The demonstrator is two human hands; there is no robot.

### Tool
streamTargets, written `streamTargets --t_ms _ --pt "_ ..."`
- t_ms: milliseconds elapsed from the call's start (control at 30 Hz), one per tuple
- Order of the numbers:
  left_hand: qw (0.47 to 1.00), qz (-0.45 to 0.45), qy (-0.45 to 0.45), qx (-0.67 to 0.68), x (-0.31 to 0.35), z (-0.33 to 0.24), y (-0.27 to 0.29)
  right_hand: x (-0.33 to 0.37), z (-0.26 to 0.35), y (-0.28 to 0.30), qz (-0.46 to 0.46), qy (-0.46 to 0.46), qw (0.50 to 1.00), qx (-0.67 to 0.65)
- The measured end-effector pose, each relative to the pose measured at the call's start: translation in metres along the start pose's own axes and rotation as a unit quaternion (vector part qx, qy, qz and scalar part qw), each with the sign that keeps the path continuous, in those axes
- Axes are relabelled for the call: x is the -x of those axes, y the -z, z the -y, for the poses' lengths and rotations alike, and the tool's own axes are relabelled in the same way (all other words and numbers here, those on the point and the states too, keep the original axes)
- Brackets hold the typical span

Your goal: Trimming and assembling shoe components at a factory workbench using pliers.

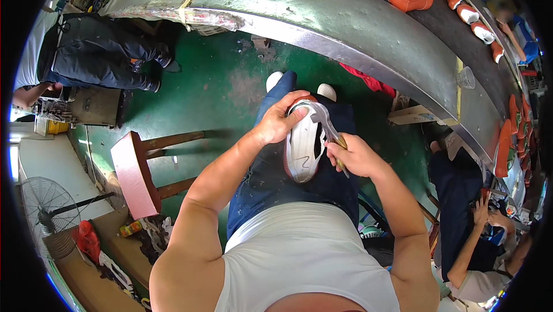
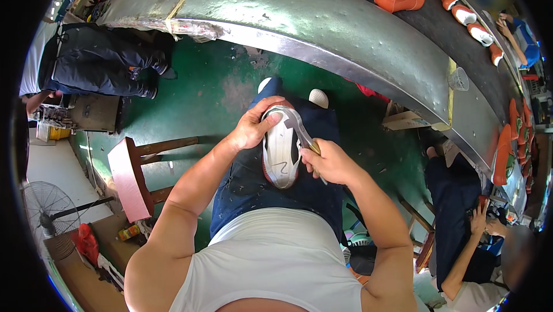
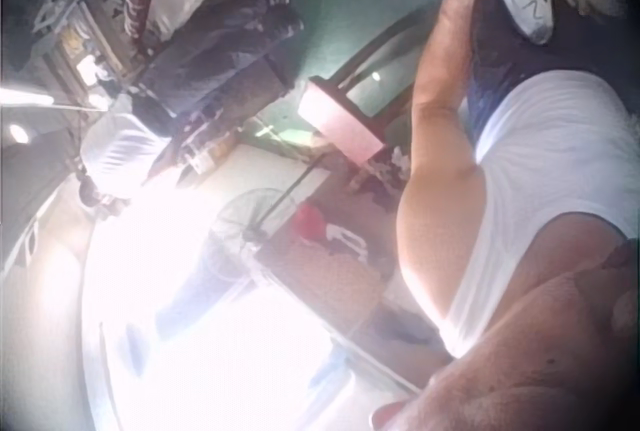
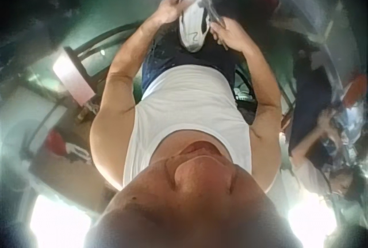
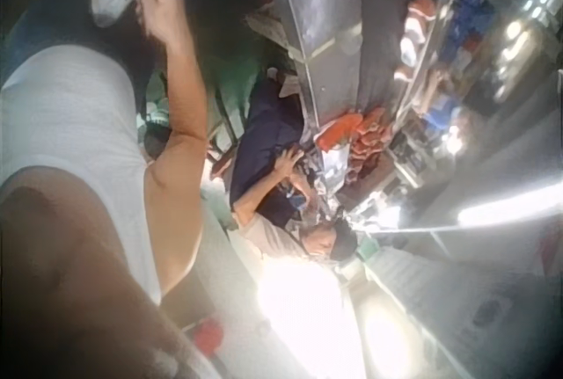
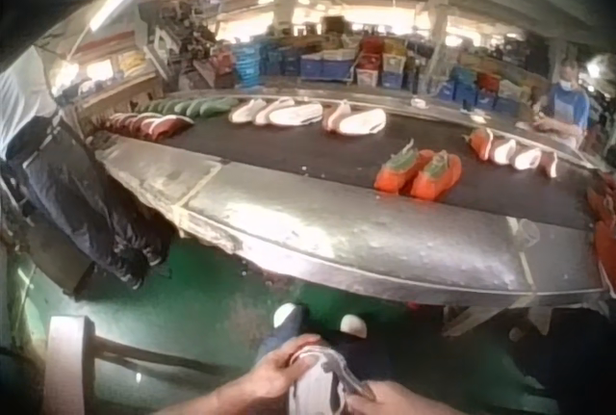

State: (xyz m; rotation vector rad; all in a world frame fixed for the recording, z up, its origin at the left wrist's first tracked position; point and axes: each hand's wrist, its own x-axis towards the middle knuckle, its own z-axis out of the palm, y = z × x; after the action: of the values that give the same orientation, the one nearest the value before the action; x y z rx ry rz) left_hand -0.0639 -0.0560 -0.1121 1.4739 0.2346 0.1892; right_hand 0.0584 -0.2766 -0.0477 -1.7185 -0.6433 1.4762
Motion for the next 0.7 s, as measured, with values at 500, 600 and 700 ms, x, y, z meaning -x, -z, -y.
streamTargets --t_ms 500,600,700 --pt "0.994 0.013 0.034 0.108 0.007 -0.001 0.003 0.002 -0.037 -0.036 -0.24 0.148 0.902 0.328" --pt "0.996 -0.02 0.047 0.08 0.004 -0.003 -0.004 0.012 -0.023 -0.039 -0.211 0.083 0.899 0.375" --pt "0.992 -0.058 0.065 0.093 0.002 -0.002 -0.007 0.013 -0.008 -0.026 -0.127 0.05 0.943 0.305"
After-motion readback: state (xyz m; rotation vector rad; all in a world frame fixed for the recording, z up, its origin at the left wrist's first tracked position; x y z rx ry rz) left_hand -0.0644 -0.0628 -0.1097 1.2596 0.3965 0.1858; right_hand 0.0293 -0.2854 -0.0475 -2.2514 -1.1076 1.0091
